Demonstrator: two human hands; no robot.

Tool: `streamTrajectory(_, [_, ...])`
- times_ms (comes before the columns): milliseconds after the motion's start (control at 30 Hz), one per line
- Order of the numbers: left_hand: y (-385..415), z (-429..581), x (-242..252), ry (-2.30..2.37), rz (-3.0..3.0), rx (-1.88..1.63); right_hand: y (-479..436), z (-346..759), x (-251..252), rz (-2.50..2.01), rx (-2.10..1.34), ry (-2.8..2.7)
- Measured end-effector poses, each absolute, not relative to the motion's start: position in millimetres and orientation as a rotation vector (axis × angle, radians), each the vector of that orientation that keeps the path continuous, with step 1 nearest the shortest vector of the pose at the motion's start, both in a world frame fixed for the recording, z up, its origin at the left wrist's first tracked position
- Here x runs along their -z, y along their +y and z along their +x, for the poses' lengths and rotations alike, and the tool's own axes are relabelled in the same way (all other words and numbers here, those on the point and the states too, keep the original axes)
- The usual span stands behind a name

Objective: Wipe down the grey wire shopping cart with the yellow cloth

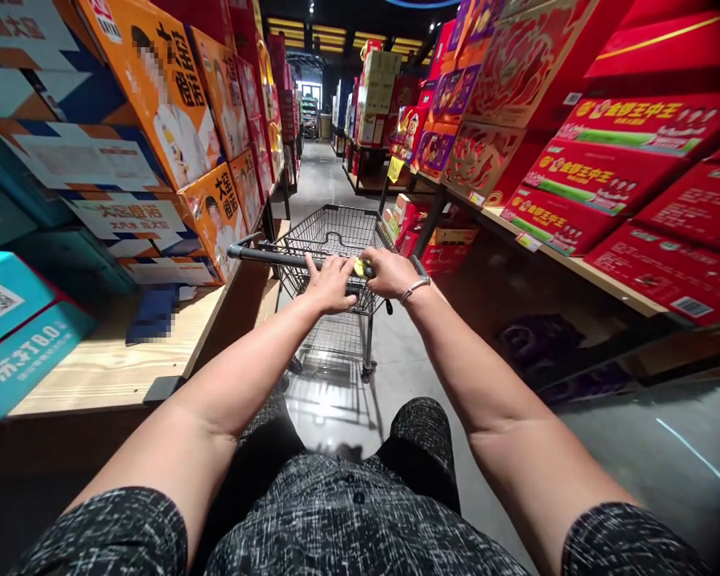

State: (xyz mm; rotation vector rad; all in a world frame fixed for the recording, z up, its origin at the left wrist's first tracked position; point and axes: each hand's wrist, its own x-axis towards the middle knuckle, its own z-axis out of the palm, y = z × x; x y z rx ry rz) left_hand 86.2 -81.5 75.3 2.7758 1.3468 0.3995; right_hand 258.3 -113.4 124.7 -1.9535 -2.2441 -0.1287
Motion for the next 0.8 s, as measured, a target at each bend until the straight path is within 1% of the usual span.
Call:
streamTrajectory(133, [-72.4, 74.2, -75.6, 1.319, 2.718, -0.47, -120.0, 284.4, -134.8, -1.898, 0.066, -2.305])
streamTrajectory(267, [-65.2, 67.4, -83.0, 1.368, 2.662, -0.453, -122.7, 325.4, -142.9, -1.861, -0.123, -2.272])
streamTrajectory(400, [-70.9, 81.0, -98.1, 1.47, 2.639, -0.374, -113.5, 348.4, -127.3, -1.724, -0.015, -2.05])
streamTrajectory(467, [-77.4, 94.2, -106.3, 1.503, 2.665, -0.32, -103.8, 353.0, -112.4, -1.719, -0.035, -1.844])
streamTrajectory(533, [-83.5, 111.9, -112.2, 1.438, 2.709, -0.278, -92.1, 355.2, -99.3, -1.764, -0.107, -1.645])
streamTrajectory(667, [-89.5, 152.0, -111.6, 1.061, 2.838, -0.226, -66.6, 357.8, -91.3, -1.952, -0.167, -1.447])
streamTrajectory(800, [-91.6, 175.6, -102.0, 1.096, 2.822, -0.253, -42.3, 360.3, -97.2, -2.119, -0.031, -1.546])
